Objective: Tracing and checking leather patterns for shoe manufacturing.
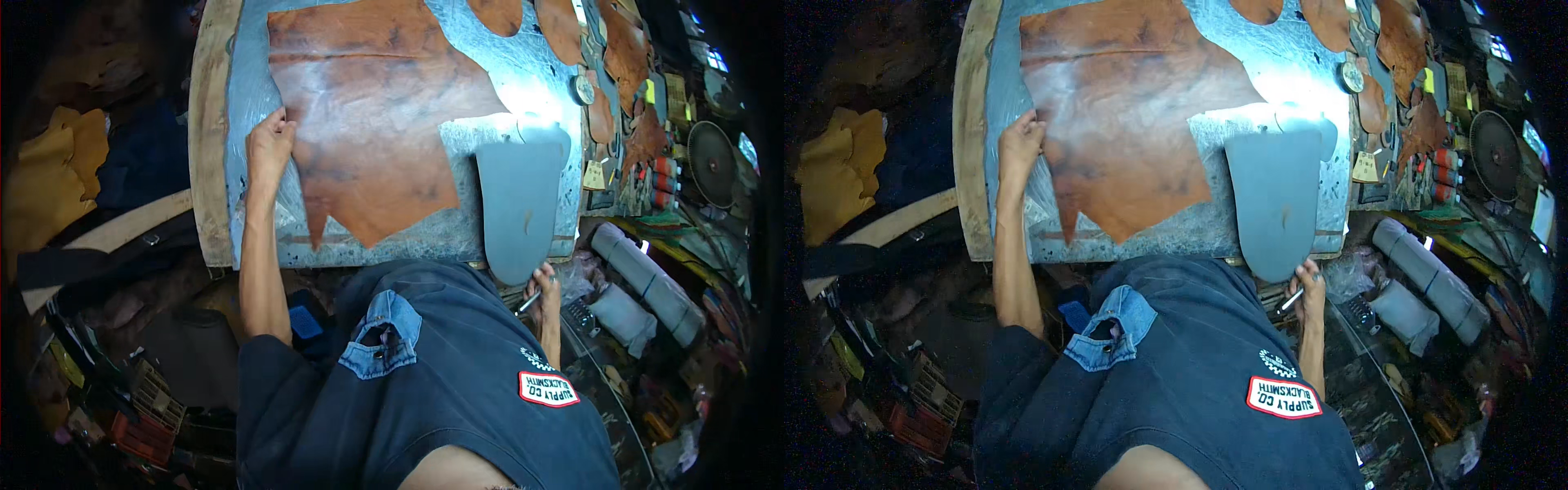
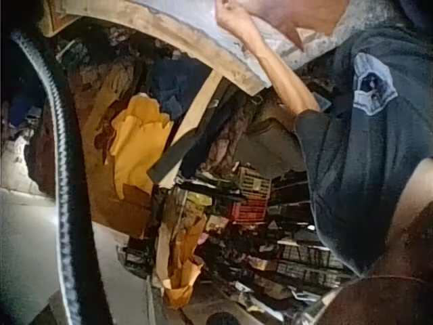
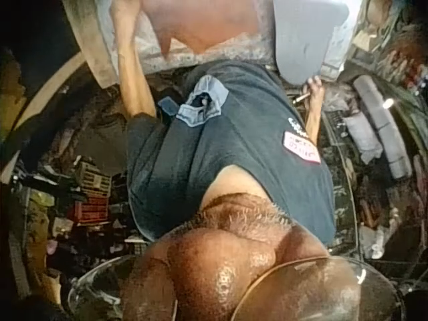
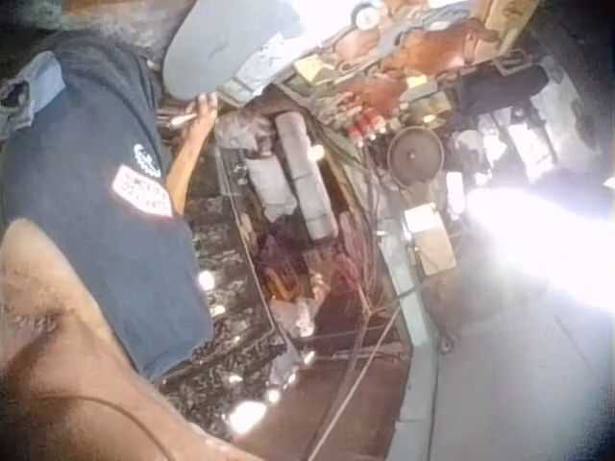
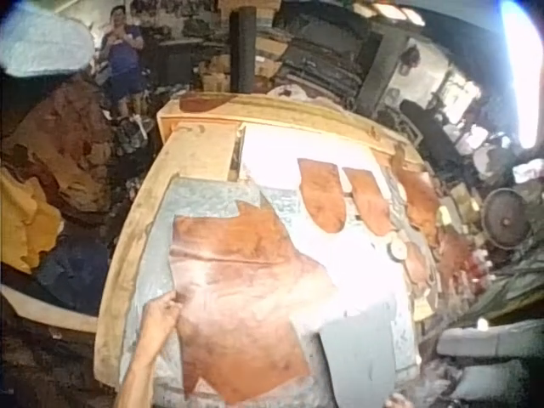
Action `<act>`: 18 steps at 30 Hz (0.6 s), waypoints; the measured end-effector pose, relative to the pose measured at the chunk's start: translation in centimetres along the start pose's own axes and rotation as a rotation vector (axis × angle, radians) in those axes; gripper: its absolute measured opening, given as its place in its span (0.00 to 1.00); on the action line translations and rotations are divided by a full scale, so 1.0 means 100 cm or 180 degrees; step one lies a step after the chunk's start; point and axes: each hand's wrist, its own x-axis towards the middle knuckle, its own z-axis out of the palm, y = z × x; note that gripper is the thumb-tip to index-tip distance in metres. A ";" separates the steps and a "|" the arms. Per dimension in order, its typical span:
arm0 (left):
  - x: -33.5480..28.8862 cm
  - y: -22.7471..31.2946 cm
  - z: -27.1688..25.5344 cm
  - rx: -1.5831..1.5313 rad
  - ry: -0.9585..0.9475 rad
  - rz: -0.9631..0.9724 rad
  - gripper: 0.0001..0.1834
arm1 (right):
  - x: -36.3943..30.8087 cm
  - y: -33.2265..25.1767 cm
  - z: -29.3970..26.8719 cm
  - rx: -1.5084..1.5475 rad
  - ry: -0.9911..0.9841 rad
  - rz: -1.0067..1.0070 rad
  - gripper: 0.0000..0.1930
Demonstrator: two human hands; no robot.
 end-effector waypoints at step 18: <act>0.006 0.019 -0.011 -0.0966 -0.0244 -0.0718 0.19 | 0.006 0.001 -0.008 -0.1056 0.0379 0.0657 0.07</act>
